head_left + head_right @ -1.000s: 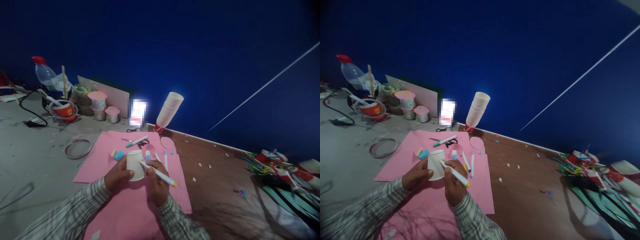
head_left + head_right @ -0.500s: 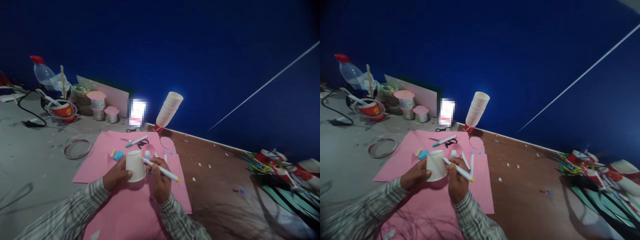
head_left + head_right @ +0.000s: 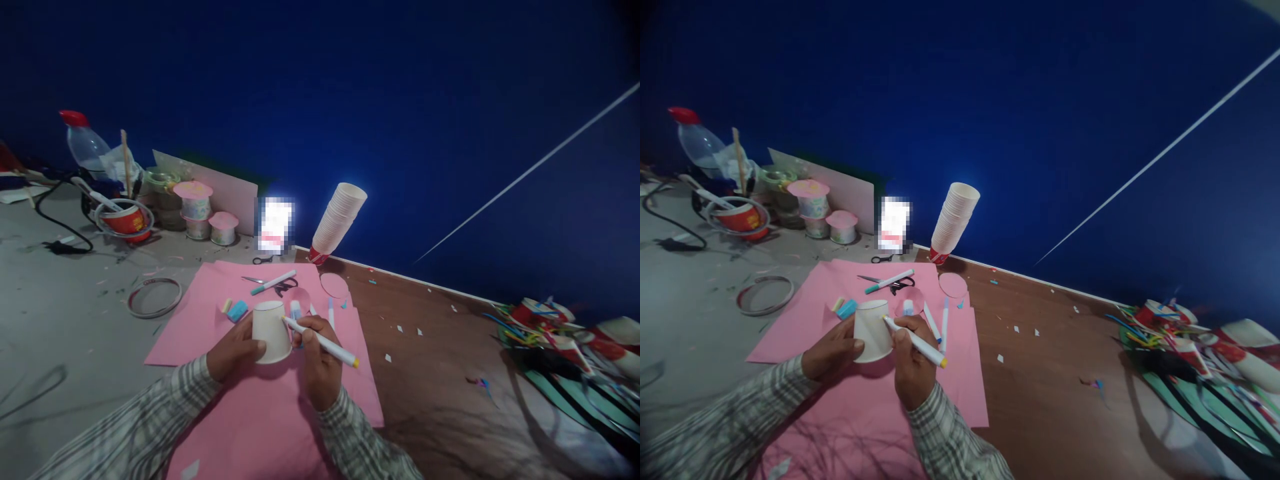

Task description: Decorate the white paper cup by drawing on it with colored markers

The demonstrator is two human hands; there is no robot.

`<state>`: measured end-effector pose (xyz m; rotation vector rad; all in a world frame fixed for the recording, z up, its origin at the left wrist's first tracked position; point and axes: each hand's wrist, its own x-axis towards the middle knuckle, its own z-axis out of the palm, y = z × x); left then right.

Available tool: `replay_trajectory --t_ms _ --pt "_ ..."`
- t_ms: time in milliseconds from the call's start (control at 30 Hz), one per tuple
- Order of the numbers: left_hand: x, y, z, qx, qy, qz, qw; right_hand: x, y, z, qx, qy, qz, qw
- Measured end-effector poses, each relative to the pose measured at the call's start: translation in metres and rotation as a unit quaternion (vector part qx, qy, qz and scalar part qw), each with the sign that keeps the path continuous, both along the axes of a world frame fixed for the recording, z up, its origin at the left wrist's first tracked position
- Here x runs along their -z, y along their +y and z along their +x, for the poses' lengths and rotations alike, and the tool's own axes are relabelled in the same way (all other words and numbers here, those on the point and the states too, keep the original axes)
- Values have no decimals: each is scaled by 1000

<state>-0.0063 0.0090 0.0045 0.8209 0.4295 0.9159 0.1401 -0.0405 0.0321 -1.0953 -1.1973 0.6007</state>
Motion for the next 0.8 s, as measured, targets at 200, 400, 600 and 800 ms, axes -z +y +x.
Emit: replay_trajectory --t_ms 200,400,600,800 --pt "4 -1 2 -1 5 3 1000 -4 -4 -4 -15 -83 44 995" --pt "9 -1 3 -24 33 -3 999 -6 -5 -6 -39 -106 77 991" --pt "6 -1 3 -20 20 -19 999 -2 -3 -4 -8 -105 61 993" --pt "5 0 0 9 -7 -2 1000 4 1 -1 25 -38 -17 999"
